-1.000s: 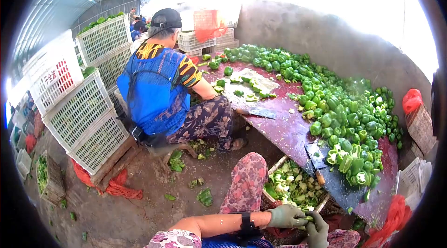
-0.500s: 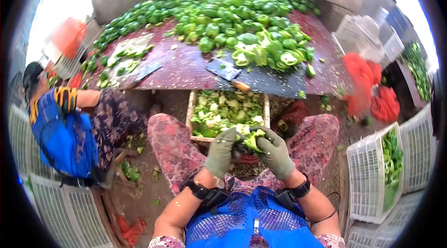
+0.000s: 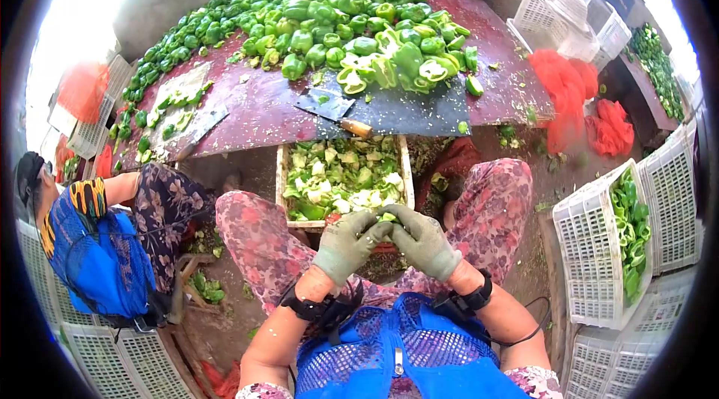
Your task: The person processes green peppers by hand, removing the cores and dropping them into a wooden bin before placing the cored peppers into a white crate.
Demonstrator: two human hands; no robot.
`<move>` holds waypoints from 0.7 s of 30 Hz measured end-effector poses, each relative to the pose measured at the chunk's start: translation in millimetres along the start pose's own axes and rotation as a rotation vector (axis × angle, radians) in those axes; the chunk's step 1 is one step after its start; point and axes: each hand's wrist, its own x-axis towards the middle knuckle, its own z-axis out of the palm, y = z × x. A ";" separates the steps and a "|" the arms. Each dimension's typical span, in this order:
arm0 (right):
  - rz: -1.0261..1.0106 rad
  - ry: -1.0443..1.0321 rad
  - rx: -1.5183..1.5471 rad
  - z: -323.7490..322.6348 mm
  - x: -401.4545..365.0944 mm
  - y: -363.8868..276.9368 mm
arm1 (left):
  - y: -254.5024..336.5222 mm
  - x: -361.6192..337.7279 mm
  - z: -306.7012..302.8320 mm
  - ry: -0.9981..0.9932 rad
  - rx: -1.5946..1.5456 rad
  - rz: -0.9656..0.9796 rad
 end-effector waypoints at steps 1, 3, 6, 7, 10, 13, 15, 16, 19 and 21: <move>0.006 -0.025 0.030 -1.6 -1.6 4.1 | -0.7 0.0 -0.9 -0.048 -0.003 -0.002; 0.080 -0.093 0.129 -6.7 -4.9 4.0 | 9.6 -2.6 -5.4 -0.096 0.046 -0.039; 0.031 -0.082 0.297 -3.3 -12.0 14.2 | 15.6 -5.9 -5.8 -0.138 -0.016 -0.087; 0.002 -0.061 0.305 -2.2 -13.5 15.8 | 14.9 -6.3 -4.6 -0.162 -0.098 -0.128; 0.357 -0.109 0.640 -9.9 -19.6 2.7 | 33.2 -7.2 -6.3 -0.180 -0.394 -0.313; 0.472 -0.101 1.006 -8.7 -25.6 2.0 | 52.7 -10.8 -4.5 -0.090 -0.653 -0.426; 0.443 -0.091 1.113 -9.8 -25.5 -0.5 | 46.5 -12.1 4.2 -0.006 -0.826 -0.395; 0.433 -0.039 1.131 -9.1 -25.8 -2.0 | 46.9 -12.8 11.9 0.066 -0.899 -0.348; 0.304 0.219 1.047 -25.6 -26.3 2.1 | 23.2 1.5 10.4 0.298 -1.132 -0.313; 0.264 0.418 0.867 -60.4 -35.6 0.8 | 24.3 16.5 3.1 0.463 -0.913 -0.201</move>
